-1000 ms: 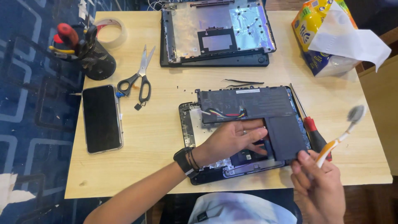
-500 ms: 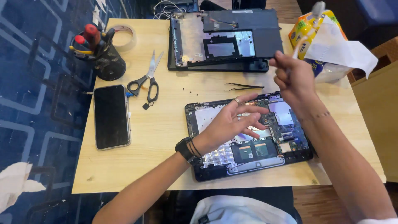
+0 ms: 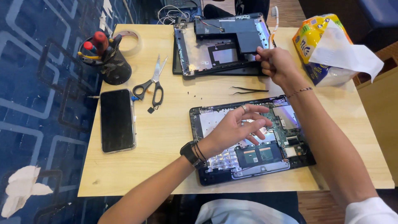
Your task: The person is disassembling a laptop, which involves cleaning the internal components with a toothbrush, disconnecting and removing the battery, and using a screwdriver on the motherboard.
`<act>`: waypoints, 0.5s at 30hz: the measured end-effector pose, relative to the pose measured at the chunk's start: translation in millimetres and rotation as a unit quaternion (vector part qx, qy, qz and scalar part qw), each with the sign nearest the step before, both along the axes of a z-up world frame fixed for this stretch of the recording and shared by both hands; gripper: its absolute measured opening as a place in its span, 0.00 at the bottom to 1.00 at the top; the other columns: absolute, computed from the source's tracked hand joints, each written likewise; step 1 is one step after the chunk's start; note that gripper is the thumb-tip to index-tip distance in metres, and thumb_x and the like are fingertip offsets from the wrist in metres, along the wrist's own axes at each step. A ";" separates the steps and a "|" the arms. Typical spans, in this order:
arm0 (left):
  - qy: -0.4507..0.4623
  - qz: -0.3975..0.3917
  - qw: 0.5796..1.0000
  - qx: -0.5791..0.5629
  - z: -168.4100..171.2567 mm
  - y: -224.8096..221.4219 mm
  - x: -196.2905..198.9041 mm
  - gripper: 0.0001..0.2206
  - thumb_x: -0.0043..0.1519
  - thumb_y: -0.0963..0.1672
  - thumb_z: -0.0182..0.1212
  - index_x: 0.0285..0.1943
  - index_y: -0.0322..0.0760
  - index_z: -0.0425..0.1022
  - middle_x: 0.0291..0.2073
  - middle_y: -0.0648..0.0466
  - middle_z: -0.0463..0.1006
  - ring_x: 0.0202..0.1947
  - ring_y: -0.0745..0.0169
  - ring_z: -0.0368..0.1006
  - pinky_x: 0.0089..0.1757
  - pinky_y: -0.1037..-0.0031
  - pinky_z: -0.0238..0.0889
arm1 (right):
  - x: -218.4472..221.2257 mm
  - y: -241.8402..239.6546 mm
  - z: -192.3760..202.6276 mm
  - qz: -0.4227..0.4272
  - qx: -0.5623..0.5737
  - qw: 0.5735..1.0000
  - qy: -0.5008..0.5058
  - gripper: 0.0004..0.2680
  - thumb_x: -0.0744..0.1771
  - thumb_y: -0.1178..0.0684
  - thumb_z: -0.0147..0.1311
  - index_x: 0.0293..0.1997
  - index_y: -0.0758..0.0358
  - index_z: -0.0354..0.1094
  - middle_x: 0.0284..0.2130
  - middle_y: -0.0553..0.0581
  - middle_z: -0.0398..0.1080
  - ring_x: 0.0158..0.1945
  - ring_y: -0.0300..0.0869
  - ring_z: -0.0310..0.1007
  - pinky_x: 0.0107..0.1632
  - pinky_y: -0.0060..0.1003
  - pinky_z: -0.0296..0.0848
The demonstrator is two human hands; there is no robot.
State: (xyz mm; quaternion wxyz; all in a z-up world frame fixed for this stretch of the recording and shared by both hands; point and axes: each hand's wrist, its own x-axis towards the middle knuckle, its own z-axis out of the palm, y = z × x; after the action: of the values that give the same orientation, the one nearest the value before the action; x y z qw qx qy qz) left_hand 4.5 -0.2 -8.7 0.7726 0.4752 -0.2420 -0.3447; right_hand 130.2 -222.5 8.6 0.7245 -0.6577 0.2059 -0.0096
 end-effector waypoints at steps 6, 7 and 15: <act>-0.016 -0.006 1.000 0.004 8.1 3.9 -0.5 0.24 0.66 0.47 0.62 0.67 0.30 0.68 0.50 0.40 0.78 0.40 0.51 0.81 0.36 0.64 0.79 | -7.5 -6.7 15.0 0.021 -0.024 0.999 0.031 0.05 0.69 0.52 0.53 0.37 0.59 0.66 0.22 0.42 0.59 0.15 0.21 0.44 0.18 0.16 0.45; -0.016 -0.007 1.000 0.005 7.3 3.0 0.4 0.24 0.66 0.47 0.62 0.67 0.30 0.68 0.50 0.40 0.78 0.40 0.51 0.81 0.36 0.64 0.79 | -8.9 -4.7 19.1 0.020 -0.023 0.999 0.031 0.05 0.69 0.52 0.53 0.37 0.59 0.66 0.22 0.42 0.59 0.15 0.21 0.44 0.18 0.16 0.45; -0.033 -0.013 0.999 0.022 6.8 3.8 -0.3 0.22 0.66 0.47 0.62 0.66 0.30 0.69 0.48 0.42 0.80 0.39 0.55 0.81 0.36 0.68 0.79 | 8.9 -28.9 -26.1 -0.042 -0.300 0.953 0.005 0.11 0.65 0.43 0.67 0.31 0.59 0.75 0.13 0.52 0.63 0.11 0.32 0.54 0.14 0.26 0.49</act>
State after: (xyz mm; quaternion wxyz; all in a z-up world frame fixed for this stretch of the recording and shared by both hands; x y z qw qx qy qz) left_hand 4.2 3.6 -1.9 0.7490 0.5000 -0.2657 -0.3440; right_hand 139.1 -251.3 -17.4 0.4916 -0.8357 0.2243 -0.0980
